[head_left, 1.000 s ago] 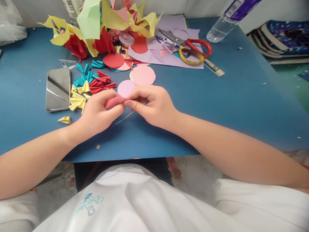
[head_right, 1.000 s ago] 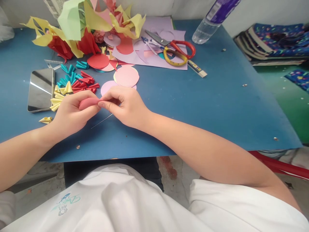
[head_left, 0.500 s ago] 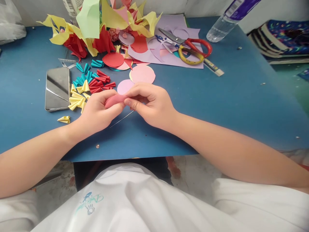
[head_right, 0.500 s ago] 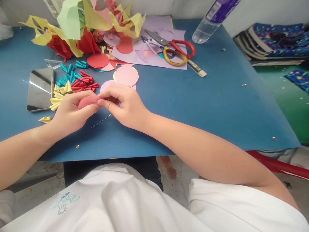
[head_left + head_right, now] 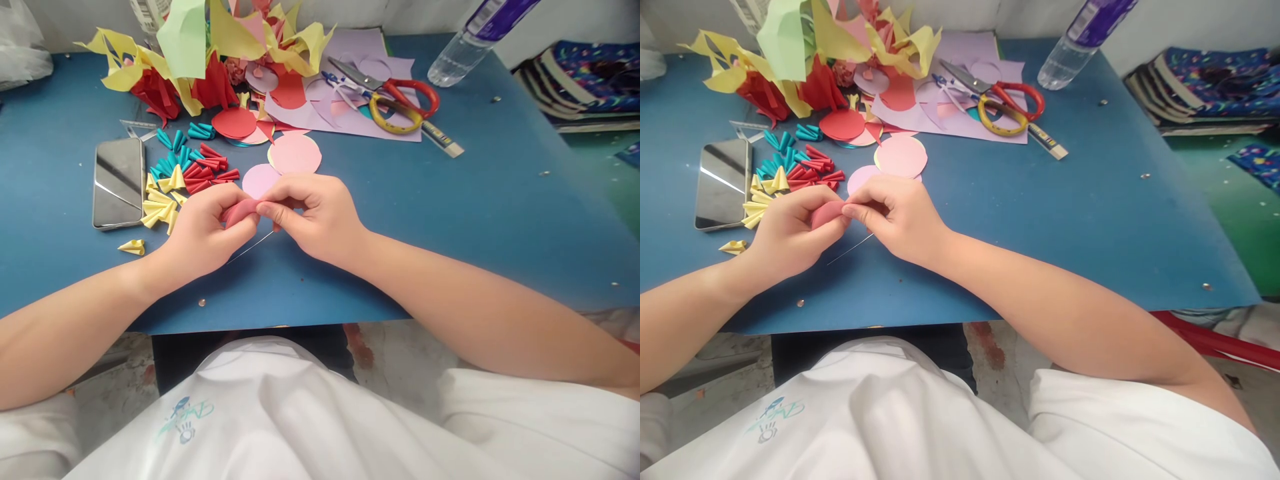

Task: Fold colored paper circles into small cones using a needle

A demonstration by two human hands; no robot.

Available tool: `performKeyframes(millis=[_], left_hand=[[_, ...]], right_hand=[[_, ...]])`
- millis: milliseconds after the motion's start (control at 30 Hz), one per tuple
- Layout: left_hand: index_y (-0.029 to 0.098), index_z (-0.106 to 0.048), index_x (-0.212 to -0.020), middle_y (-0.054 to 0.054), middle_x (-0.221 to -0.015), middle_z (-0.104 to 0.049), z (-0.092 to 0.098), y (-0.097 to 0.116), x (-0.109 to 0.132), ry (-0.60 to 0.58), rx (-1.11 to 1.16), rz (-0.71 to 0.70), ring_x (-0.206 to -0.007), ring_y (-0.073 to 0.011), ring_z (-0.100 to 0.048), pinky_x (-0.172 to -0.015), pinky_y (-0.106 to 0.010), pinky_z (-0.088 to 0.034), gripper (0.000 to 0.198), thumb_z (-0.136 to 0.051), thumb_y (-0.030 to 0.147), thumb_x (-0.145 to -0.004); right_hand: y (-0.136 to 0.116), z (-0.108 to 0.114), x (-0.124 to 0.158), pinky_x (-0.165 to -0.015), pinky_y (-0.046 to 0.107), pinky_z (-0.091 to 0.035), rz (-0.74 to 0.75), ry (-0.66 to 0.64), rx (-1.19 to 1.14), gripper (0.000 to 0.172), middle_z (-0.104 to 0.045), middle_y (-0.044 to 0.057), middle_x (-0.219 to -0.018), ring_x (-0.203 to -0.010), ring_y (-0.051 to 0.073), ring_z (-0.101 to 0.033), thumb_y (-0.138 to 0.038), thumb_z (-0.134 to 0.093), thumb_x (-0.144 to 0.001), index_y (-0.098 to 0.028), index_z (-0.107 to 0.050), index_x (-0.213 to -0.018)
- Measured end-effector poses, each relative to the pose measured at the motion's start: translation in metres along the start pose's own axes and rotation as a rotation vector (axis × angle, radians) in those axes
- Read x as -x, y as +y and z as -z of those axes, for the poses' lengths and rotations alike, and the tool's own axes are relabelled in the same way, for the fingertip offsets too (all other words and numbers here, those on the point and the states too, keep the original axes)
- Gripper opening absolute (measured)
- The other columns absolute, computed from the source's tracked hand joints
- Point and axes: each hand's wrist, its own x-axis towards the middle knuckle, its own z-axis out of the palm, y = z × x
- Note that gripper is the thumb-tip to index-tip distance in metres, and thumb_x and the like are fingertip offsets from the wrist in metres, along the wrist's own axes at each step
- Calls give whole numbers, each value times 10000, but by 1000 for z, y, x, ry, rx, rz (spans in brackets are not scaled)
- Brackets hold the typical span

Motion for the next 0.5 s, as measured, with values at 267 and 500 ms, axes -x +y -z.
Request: performKeyframes(millis=[267, 500], left_hand=[[271, -632, -801, 1, -762, -637, 2, -3, 1, 3, -51, -75, -736, -190, -583, -719, -368, -521, 255, -730, 360, -1019], [247, -673, -809, -12, -804, -664, 2, -3, 4, 28, 62, -112, -747, -179, -575, -715, -375, -501, 255, -772, 325, -1031]], right_hand=[[4, -1, 1, -823, 374, -637, 162, 39, 75, 561, -852, 58, -933, -827, 215, -750, -751, -800, -1194, -228, -903, -1019], [9, 1, 0, -799, 362, -639, 187, -2, -2, 513, -860, 64, -1013, -851, 204, -745, -728, -818, -1194, -233, -933, -1124]])
